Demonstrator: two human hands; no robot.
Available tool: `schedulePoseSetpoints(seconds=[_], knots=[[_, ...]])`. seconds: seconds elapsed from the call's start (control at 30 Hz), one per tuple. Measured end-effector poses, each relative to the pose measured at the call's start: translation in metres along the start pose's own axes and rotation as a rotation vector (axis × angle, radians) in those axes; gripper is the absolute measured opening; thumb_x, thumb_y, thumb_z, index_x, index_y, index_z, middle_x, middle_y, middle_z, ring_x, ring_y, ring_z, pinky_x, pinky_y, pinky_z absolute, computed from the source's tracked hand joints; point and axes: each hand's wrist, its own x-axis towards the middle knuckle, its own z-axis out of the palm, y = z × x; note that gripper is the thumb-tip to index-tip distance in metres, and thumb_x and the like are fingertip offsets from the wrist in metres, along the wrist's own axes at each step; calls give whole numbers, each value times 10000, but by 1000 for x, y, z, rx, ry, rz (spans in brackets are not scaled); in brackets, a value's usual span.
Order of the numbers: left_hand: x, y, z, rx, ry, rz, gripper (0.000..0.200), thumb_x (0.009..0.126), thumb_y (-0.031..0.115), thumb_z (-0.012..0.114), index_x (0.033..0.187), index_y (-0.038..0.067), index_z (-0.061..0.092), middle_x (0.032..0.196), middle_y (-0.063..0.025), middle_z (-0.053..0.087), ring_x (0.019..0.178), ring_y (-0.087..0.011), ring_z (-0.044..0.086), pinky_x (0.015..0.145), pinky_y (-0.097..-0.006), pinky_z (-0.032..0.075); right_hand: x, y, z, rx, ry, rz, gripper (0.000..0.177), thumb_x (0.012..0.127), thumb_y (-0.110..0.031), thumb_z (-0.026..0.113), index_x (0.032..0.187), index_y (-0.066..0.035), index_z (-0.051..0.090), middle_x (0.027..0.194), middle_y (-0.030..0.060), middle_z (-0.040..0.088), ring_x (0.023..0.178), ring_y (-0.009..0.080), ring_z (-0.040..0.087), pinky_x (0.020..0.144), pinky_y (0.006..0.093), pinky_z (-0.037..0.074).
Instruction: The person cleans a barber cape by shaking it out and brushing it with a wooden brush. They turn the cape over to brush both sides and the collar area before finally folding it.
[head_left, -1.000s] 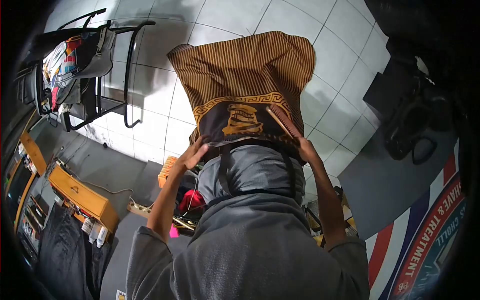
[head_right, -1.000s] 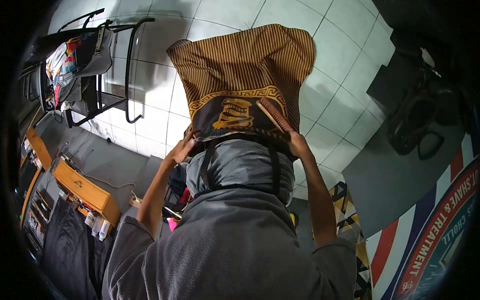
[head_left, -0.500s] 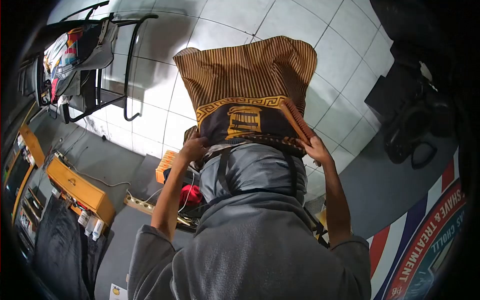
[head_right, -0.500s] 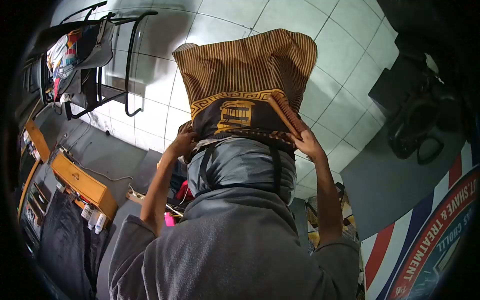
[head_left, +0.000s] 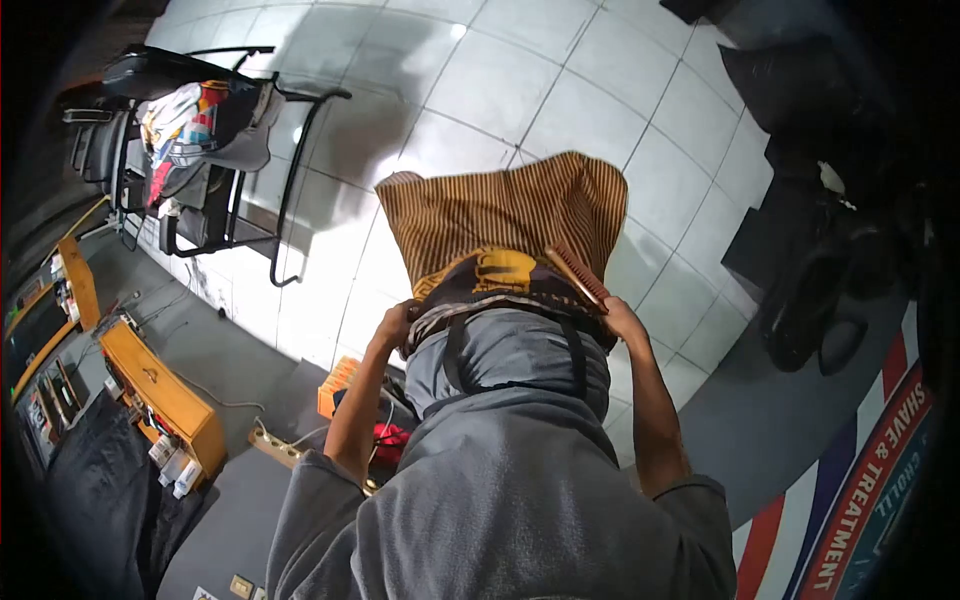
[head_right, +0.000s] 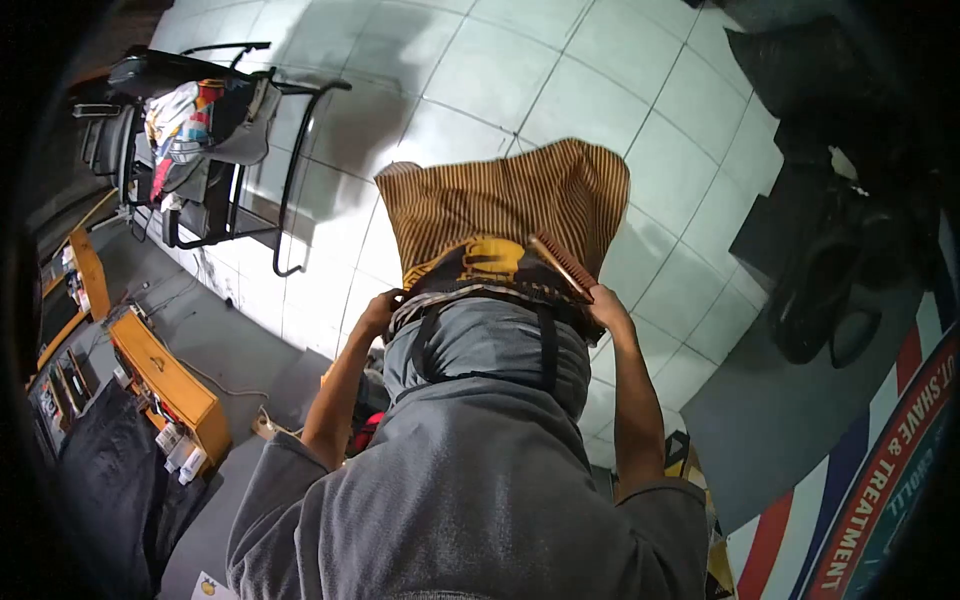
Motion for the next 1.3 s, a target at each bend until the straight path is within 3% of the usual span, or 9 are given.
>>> schedulePoseSetpoints(seconds=[0.07,0.2,0.4,0.5,0.67,0.77,0.87,1.13,1.3], knots=[[13,50,-37,202,55,19,343,764,131,635,1096,53,595,816,-224,647,737,-292,655,647,-354,499,18,-7,-9,-355,168,-60,282,765,-226,637,898,22,620,868,208,646,789,370,619,689,448,475],[51,106,-101,251,497,390,357,732,35,584,1089,36,587,699,-155,619,601,-256,615,582,-351,482,35,-84,-48,-238,668,-79,238,783,-216,657,810,18,629,832,255,617,804,407,603,698,458,474],[12,248,-182,197,860,637,142,756,-10,590,889,17,632,822,-146,606,760,-296,608,677,-357,476,3,-197,-125,-54,1151,-467,303,868,-272,619,897,29,643,707,159,634,668,212,633,624,335,471],[5,271,-190,133,1015,720,152,771,-25,593,919,5,606,854,-130,601,795,-279,604,705,-340,473,-19,-229,-140,19,1141,-407,207,839,-158,617,969,3,617,808,215,635,701,364,629,645,390,476],[-7,291,-193,32,1165,830,190,777,-74,590,955,-7,590,888,-115,600,830,-233,606,742,-309,478,-35,-243,-142,197,1180,-539,259,844,-182,625,1007,19,610,825,167,662,744,240,647,675,338,473],[8,273,-190,-283,889,864,206,796,-100,572,982,-14,586,916,-96,602,863,-186,604,761,-282,484,-36,-230,-150,156,1069,-405,258,832,-153,631,1026,16,611,848,148,668,774,223,640,694,318,467],[-1,269,-183,-262,953,878,225,810,-107,561,1014,-14,581,936,-82,600,880,-156,596,773,-263,485,-45,-227,-145,176,1091,-481,256,828,-138,615,1027,23,604,842,163,662,766,223,636,703,319,468],[17,210,-161,235,448,778,247,813,11,594,1060,14,585,845,-176,578,757,-369,572,666,-401,471,-25,-156,-115,-324,863,-217,186,847,-85,561,997,22,584,868,241,627,815,383,623,698,355,478],[-3,149,-121,179,281,658,212,834,-12,568,1046,-10,569,958,-204,618,841,-332,636,681,-390,503,-48,-106,-74,182,451,-114,202,841,-135,597,982,11,601,862,133,652,741,255,622,659,338,484]])
